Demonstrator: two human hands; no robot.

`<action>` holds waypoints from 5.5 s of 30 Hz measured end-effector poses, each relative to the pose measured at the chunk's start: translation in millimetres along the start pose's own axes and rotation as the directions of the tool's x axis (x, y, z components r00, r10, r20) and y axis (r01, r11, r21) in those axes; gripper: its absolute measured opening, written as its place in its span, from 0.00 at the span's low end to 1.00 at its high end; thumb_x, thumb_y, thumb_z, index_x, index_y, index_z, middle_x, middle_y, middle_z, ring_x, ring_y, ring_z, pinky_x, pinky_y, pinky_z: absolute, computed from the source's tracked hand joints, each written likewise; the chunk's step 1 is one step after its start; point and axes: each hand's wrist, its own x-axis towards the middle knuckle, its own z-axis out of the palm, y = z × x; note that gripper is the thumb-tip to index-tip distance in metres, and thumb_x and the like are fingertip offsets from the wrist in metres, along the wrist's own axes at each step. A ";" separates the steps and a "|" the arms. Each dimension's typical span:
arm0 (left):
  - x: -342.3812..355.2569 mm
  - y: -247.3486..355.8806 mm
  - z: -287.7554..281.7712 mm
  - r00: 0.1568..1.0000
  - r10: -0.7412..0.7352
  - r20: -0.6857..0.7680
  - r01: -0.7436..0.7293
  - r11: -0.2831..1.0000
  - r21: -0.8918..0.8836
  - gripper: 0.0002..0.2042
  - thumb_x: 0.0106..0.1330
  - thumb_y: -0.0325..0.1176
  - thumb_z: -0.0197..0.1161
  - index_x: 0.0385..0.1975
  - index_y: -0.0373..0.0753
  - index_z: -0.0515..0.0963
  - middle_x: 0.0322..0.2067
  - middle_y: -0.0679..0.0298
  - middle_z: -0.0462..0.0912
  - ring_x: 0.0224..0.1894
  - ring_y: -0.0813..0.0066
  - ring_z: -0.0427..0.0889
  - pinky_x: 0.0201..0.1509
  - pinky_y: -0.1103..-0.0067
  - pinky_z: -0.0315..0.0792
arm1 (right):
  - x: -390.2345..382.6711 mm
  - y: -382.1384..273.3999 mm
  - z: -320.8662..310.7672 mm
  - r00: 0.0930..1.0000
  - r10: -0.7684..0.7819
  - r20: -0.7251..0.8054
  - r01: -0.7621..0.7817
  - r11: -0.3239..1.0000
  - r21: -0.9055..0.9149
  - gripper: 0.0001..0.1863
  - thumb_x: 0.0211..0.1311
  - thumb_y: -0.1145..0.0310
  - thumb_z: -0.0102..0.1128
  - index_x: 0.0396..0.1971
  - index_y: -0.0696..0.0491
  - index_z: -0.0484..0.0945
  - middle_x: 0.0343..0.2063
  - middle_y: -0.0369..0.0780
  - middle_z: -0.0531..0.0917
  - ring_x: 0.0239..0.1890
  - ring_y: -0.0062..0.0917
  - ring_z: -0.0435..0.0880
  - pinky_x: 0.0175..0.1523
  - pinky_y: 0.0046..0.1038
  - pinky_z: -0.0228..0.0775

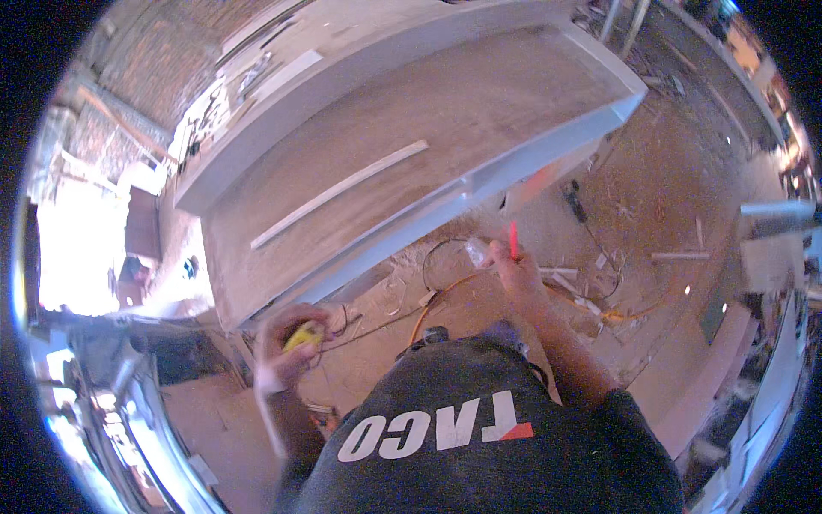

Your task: The person measures and marks wooden components using a tape measure and a pencil, checking the length of a narrow strip and the internal dimensions of a shelf unit.

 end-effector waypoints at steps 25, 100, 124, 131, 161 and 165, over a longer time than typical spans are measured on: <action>-31.0 -16.7 -52.5 0.986 -0.076 -0.152 0.024 0.948 -0.318 0.17 0.72 0.35 0.67 0.53 0.28 0.83 0.35 0.63 0.84 0.38 0.74 0.83 0.45 0.79 0.74 | 152.5 -168.1 146.3 0.730 -0.519 0.445 0.608 0.197 -0.769 0.17 0.67 0.51 0.72 0.50 0.43 0.90 0.47 0.39 0.86 0.47 0.39 0.90 0.52 0.44 0.82; 250.9 130.6 -92.3 0.833 0.098 -0.544 -0.088 0.995 0.044 0.21 0.72 0.47 0.72 0.50 0.32 0.86 0.39 0.57 0.89 0.35 0.69 0.88 0.37 0.73 0.82 | 402.2 -352.4 -30.9 0.736 -0.364 -0.571 0.223 0.926 -0.303 0.47 0.52 0.37 0.82 0.54 0.68 0.83 0.46 0.53 0.89 0.47 0.41 0.91 0.52 0.38 0.81; 313.5 121.5 -97.4 0.764 0.463 -0.449 0.512 -0.011 0.859 0.19 0.67 0.48 0.74 0.48 0.39 0.87 0.47 0.60 0.86 0.57 0.51 0.84 0.60 0.58 0.75 | 514.0 -458.2 50.6 0.743 -0.432 -0.512 0.030 0.785 -0.618 0.41 0.59 0.35 0.68 0.54 0.59 0.88 0.54 0.55 0.88 0.59 0.51 0.87 0.63 0.51 0.79; 332.5 129.2 -106.0 0.751 0.514 -0.415 0.505 -0.041 0.862 0.17 0.64 0.45 0.76 0.44 0.40 0.87 0.44 0.60 0.85 0.56 0.52 0.84 0.59 0.57 0.75 | 464.2 -478.2 62.8 0.806 -0.572 -0.156 0.143 0.443 -0.885 0.28 0.69 0.40 0.64 0.49 0.51 0.90 0.45 0.54 0.91 0.52 0.51 0.90 0.58 0.51 0.81; 333.1 163.9 -107.2 0.839 0.312 -0.446 0.492 -0.082 0.867 0.15 0.65 0.49 0.74 0.35 0.43 0.89 0.41 0.64 0.86 0.56 0.57 0.85 0.60 0.58 0.75 | 439.4 -375.2 11.4 0.769 -0.574 0.283 0.622 0.568 -0.538 0.20 0.47 0.77 0.83 0.40 0.57 0.82 0.36 0.36 0.84 0.41 0.25 0.83 0.51 0.33 0.75; 316.3 172.6 -94.5 0.869 0.309 -0.387 0.441 -0.127 0.889 0.13 0.64 0.47 0.74 0.32 0.42 0.88 0.37 0.64 0.85 0.53 0.57 0.86 0.58 0.60 0.75 | 457.1 -378.5 -14.9 0.766 -0.529 0.365 0.642 0.617 -0.455 0.20 0.47 0.73 0.85 0.39 0.55 0.83 0.36 0.34 0.85 0.41 0.23 0.84 0.50 0.32 0.77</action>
